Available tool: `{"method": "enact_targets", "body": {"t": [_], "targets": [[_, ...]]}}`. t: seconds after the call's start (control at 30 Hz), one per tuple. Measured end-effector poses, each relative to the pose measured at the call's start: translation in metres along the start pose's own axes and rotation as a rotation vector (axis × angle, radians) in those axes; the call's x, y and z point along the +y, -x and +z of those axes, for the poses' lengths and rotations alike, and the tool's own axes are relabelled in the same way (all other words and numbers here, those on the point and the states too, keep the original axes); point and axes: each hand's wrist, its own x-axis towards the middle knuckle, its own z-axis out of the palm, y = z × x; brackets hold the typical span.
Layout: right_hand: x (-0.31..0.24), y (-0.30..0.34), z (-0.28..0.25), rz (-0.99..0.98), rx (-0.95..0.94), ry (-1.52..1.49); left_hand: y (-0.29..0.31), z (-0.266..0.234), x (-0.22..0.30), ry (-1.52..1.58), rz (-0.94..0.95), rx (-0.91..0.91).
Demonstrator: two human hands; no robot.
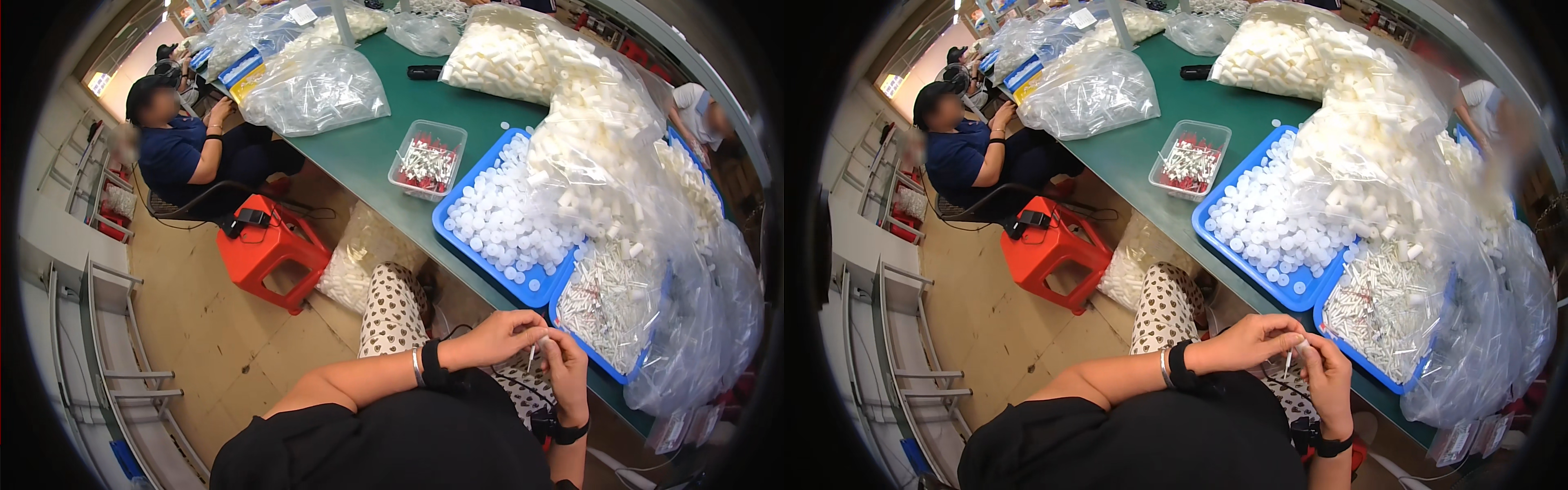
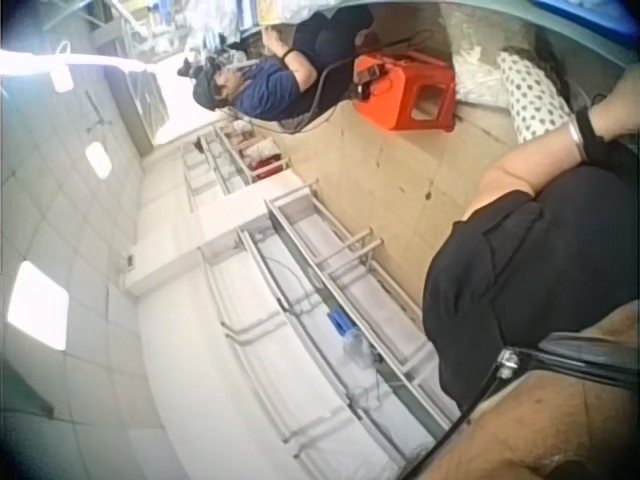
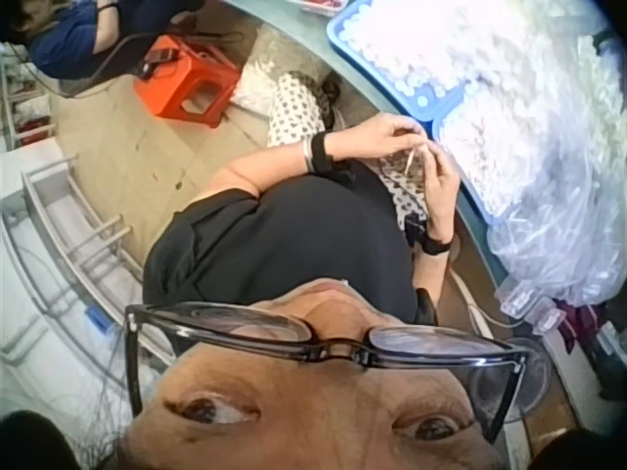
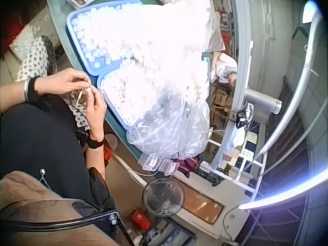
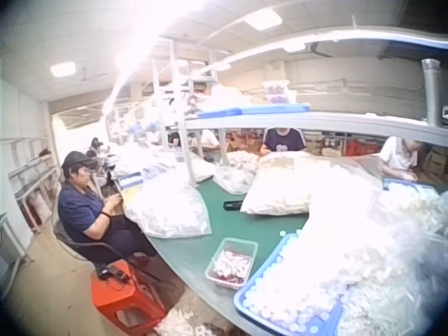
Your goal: The person repeatedly picks small white plastic caps and thin white sticks from blue trays and inserts the sticks into the caps. The person handles the items one at a time, placing the assembled units back into the tray. The workspace includes multiple trays of components and plastic bags on a green table.
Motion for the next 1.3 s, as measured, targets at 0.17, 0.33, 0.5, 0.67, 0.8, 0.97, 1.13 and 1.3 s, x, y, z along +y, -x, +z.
{"method": "enact_targets", "body": {"t": [0.17, 0.33, 0.5, 0.67, 0.8, 0.97, 1.13, 1.3], "targets": [[-0.015, -0.003, 0.004, -0.24, 0.014, 0.383, -0.009, 0.0, -0.023, 0.202, 0.002, 0.008], [-0.009, 0.004, -0.003, 0.131, -0.064, 0.076, -0.009, 0.001, -0.025, 0.305, -0.108, -0.028], [-0.002, 0.005, -0.001, 0.108, -0.112, -0.06, -0.009, 0.006, -0.029, 0.357, -0.186, -0.023], [-0.004, 0.001, -0.009, 0.289, -0.172, -0.567, -0.007, 0.008, -0.011, 0.35, -0.225, 0.013], [0.005, 0.004, -0.014, 0.331, -0.227, -0.667, -0.004, 0.009, -0.01, 0.361, -0.238, 0.016], [-0.014, 0.006, -0.022, 0.291, -0.197, -0.467, -0.006, 0.014, 0.001, 0.381, -0.276, -0.016], [-0.018, -0.022, -0.085, -0.389, 0.426, 1.112, -0.006, 0.004, -0.023, 0.534, -0.247, 0.0], [0.024, -0.041, -0.133, -0.426, 0.356, 1.389, -0.01, 0.012, -0.005, 0.64, -0.281, -0.078]]}}
